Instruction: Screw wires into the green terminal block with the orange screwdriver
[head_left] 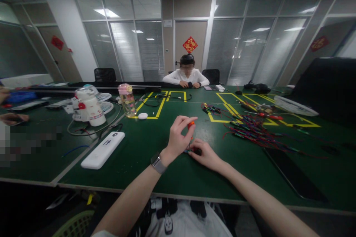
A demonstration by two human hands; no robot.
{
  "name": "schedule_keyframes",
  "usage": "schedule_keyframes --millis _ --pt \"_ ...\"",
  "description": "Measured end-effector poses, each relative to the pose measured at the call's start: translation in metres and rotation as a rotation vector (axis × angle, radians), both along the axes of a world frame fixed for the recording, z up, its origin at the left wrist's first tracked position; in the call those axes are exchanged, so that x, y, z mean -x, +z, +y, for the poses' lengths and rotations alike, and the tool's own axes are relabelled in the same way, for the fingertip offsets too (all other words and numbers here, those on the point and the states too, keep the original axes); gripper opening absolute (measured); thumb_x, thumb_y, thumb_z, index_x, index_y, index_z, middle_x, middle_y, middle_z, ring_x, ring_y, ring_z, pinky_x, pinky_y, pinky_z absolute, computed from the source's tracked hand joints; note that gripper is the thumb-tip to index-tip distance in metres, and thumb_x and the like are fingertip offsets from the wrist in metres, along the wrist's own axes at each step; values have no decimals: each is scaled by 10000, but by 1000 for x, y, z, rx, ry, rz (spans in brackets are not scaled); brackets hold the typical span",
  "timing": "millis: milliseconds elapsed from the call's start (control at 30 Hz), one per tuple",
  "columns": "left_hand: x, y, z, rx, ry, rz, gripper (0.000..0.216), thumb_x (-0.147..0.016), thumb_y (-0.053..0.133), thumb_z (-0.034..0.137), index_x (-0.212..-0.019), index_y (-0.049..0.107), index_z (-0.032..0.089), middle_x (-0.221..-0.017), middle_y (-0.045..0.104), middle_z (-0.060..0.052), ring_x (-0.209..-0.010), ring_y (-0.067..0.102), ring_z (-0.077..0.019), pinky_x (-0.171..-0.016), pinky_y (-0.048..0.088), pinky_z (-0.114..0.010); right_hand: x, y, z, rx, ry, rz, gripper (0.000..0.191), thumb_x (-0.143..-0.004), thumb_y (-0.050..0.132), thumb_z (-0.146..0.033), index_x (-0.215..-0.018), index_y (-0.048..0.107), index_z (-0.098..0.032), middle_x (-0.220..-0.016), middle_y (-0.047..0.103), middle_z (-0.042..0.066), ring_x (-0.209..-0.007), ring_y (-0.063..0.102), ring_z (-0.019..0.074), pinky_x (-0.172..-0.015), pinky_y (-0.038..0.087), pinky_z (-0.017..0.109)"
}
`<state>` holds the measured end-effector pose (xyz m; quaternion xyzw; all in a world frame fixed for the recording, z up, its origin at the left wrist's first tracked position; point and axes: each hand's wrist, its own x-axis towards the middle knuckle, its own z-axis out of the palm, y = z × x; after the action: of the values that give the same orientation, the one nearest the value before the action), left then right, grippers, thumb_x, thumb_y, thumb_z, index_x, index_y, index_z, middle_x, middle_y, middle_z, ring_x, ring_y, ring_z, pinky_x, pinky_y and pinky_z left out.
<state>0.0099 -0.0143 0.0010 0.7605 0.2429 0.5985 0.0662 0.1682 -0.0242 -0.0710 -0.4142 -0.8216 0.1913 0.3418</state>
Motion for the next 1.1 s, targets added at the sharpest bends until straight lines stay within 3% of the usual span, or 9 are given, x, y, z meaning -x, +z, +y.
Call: schedule_keyframes --millis 100,267,567,767,1000,1100 --pt "0 0 0 10 7 5 236 -927 518 206 -1109 667 192 -927 592 -51 -868 577 -161 -771 483 -287 0 0 0 2 2 0 104 -777 643 -118 -854 692 -166 -810 589 38 -746 562 182 -687 463 300" --pt "2 1 -1 6 -50 35 310 -961 425 176 -1197 623 205 -1059 642 -71 -977 591 -176 -856 479 -319 0 0 1 4 2 3 102 -770 657 -123 -855 695 -165 -811 582 36 -747 559 178 -690 466 298" --pt "1 1 -1 14 -10 25 246 -939 476 196 -1103 660 191 -948 631 -62 -891 590 -172 -784 487 -304 1 -1 0 14 6 42 110 -764 637 -94 -827 678 -176 -823 585 31 -736 556 170 -681 469 292" --pt "2 1 -1 41 -94 65 314 -963 422 177 -1216 606 207 -1077 660 -76 -988 599 -184 -870 481 -330 1 -1 1 8 11 37 89 -775 623 -103 -817 665 -170 -806 587 29 -721 546 164 -672 450 287" --pt "-1 1 0 2 -18 21 201 -891 582 207 -1069 676 201 -889 593 -39 -825 570 -158 -744 484 -287 0 -1 0 16 17 47 104 -771 627 -96 -831 673 -168 -822 597 31 -734 552 165 -685 455 288" --pt "0 1 0 18 -27 24 244 -911 556 234 -1130 661 208 -914 578 -44 -839 570 -159 -750 487 -290 0 -1 0 11 10 43 94 -771 630 -101 -814 667 -175 -817 593 27 -734 552 166 -688 459 291"
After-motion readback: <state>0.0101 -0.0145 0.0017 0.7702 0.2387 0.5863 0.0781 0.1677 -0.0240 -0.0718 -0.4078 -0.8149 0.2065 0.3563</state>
